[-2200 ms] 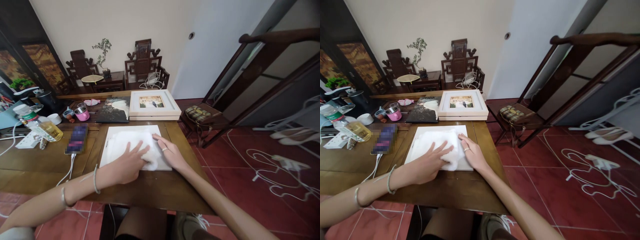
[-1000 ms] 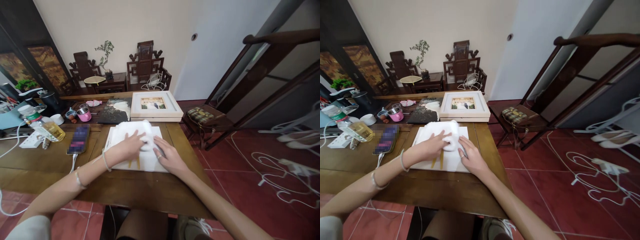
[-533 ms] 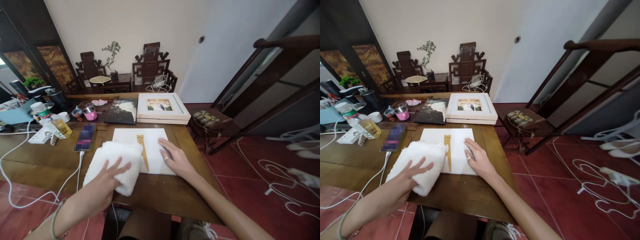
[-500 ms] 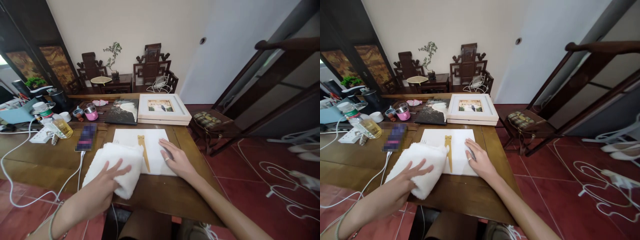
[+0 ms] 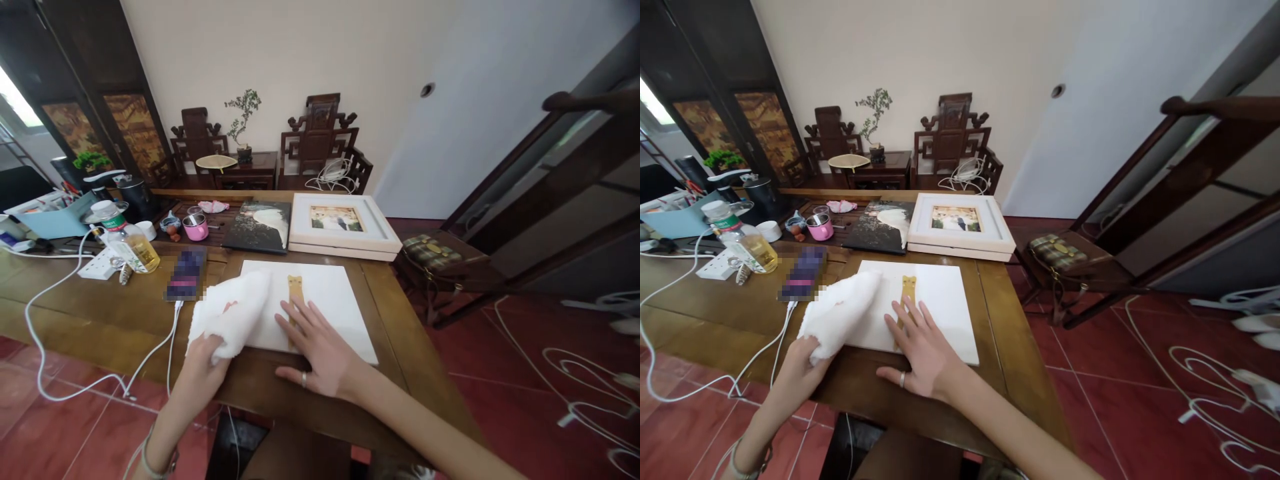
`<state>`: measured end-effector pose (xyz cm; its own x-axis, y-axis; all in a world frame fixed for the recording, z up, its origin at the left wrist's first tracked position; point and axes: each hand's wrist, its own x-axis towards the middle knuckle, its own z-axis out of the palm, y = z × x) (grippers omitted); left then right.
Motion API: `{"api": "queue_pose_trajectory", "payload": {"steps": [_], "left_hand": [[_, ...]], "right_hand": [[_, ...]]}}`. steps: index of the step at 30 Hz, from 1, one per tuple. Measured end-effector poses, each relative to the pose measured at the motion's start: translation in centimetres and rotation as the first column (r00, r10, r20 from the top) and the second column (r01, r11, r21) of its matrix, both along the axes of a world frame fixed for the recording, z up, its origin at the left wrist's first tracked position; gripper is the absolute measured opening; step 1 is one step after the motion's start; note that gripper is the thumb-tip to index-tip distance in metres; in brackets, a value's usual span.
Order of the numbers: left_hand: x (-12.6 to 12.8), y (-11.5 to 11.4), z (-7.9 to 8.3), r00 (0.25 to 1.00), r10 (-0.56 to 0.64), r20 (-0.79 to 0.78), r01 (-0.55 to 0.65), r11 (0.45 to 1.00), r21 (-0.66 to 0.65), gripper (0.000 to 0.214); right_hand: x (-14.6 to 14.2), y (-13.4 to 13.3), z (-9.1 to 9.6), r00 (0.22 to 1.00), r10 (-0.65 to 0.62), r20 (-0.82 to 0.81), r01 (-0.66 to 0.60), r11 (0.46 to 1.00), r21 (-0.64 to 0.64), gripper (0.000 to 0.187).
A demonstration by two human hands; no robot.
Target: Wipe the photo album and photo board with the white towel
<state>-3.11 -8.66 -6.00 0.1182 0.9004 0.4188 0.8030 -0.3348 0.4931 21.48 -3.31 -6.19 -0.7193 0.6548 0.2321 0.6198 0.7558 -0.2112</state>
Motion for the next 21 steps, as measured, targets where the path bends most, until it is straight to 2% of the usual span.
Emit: {"api": "queue_pose_trajectory", "payload": {"steps": [4,9,14,21], "left_hand": [[0.0,0.0,-0.2,0.999,0.037,0.019,-0.038,0.999,0.023,0.023],[-0.1,0.1,-0.2,0.999,0.049,0.009,-0.049,0.999,0.000,0.023],[-0.1,0.1,0.1,0.999,0.042,0.006,-0.042,0.999,-0.015,0.024],[-0.1,0.2,0.8,1.000,0.022,0.023,-0.021,1.000,-0.023,0.028]], "right_hand": [[1.0,-0.9,-1.0,0.999,0.019,-0.039,-0.016,0.997,0.079,0.094],[2.4,-1.2,-1.6,0.999,-0.024,0.043,0.012,0.964,0.265,0.064],[1.6,-1.4,-0.9,0.966,-0.025,0.256,-0.100,0.881,0.463,0.055],[1.3,-1.4,0.3,0.930,0.014,0.366,-0.228,0.805,0.548,0.040]]}}
